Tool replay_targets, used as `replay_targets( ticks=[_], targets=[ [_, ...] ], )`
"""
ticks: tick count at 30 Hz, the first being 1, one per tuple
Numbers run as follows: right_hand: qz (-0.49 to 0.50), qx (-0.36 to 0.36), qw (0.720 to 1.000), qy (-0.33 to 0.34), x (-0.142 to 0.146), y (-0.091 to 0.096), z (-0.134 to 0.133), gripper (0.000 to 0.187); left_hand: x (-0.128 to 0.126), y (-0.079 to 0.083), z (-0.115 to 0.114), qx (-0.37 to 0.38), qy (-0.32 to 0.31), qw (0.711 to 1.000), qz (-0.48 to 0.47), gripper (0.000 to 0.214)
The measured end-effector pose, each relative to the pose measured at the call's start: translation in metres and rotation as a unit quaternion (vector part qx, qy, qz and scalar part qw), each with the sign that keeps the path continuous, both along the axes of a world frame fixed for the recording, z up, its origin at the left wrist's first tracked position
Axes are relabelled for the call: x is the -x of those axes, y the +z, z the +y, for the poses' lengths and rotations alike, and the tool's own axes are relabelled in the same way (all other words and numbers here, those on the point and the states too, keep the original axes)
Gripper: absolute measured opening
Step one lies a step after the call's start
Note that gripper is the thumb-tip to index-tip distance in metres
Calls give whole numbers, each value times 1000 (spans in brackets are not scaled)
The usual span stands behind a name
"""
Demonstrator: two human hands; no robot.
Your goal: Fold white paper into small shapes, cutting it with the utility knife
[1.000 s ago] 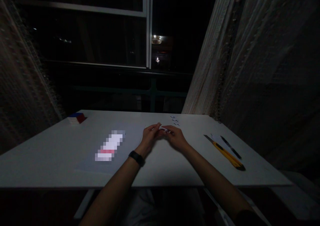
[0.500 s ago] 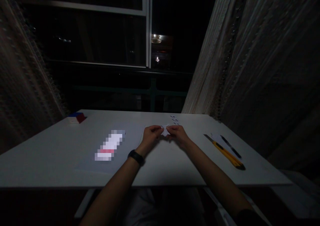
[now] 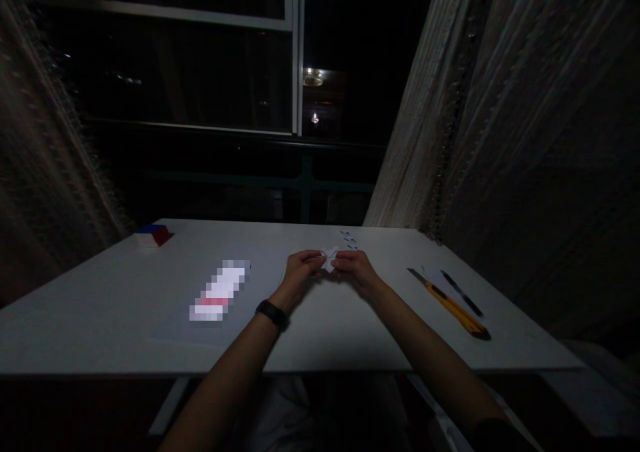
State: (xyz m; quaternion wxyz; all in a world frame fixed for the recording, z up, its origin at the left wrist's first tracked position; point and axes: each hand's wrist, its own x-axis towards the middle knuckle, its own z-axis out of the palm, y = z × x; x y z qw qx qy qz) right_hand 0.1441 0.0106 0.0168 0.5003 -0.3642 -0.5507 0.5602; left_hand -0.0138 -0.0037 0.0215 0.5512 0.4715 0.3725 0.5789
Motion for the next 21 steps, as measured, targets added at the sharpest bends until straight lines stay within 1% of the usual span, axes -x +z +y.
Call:
replay_targets(
  ticks=[4,7,11,15,18,21],
  targets=[
    [12,-4,1000,-2,2,3,-3,26,1,1,0,11,0,1000,-8,32],
    [11,-4,1000,-1,2,3,-3,24,3,1,1,13,-21,1000,-3,32],
    [13,-6,1000,-17,2,1,-1,26,3,0,1,3,-45,999,10,32],
    [14,0,999,-32,3,-1,1,26,1,-1,2,4,-26,1000,-7,31],
    [21,10,999,-30,4,-1,0,25,0,-3,3,15,-11,1000,-23,32],
    [43,21,999,-26,5,-1,-1,31,1,-6,5,32,-14,999,-42,37]
  ],
)
